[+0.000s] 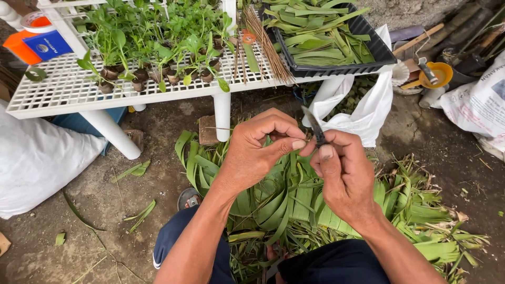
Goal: Trimming and stripping leaves from plant stems using a small knife in an agricultural setting
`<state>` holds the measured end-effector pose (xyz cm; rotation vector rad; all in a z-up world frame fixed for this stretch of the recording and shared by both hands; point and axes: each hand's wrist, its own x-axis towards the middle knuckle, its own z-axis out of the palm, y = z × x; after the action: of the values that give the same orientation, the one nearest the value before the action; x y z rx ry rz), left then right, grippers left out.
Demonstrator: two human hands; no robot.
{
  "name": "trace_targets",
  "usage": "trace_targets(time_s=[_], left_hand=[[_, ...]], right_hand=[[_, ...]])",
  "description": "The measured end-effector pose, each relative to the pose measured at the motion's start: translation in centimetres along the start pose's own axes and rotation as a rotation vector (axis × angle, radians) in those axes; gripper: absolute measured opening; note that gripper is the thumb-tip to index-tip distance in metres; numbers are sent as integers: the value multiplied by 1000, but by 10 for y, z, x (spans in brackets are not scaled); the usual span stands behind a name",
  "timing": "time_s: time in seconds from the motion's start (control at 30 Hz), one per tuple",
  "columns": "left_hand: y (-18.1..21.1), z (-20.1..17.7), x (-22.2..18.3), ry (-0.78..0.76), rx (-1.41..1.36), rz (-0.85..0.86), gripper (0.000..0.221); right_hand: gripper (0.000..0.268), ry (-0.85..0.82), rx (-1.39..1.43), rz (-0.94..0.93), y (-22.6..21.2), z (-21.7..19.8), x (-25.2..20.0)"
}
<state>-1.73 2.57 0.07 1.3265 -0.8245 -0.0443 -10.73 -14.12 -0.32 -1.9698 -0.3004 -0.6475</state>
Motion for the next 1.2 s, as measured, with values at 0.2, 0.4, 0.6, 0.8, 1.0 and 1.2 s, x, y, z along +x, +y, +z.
trace_targets(time_s=[0.2, 0.4, 0.6, 0.8, 1.0, 1.2], left_hand=[[-6, 0, -3, -17, -125, 59, 6], [-2, 5, 4, 37, -194, 63, 4], [-8, 6, 1, 51, -234, 51, 3], [-15, 2, 3, 56, -271, 41, 6], [-16, 1, 3, 54, -263, 35, 5], [-13, 1, 4, 47, -249, 38, 4]], right_hand=[[34, -41, -30, 26, -5, 1, -7], [18, 78, -6, -49, 0, 6, -2], [17, 85, -72, -71, 22, 0, -14], [20, 100, 16, -74, 17, 8, -7], [21, 112, 51, -46, 36, 8, -17], [21, 111, 38, -73, 19, 10, -8]])
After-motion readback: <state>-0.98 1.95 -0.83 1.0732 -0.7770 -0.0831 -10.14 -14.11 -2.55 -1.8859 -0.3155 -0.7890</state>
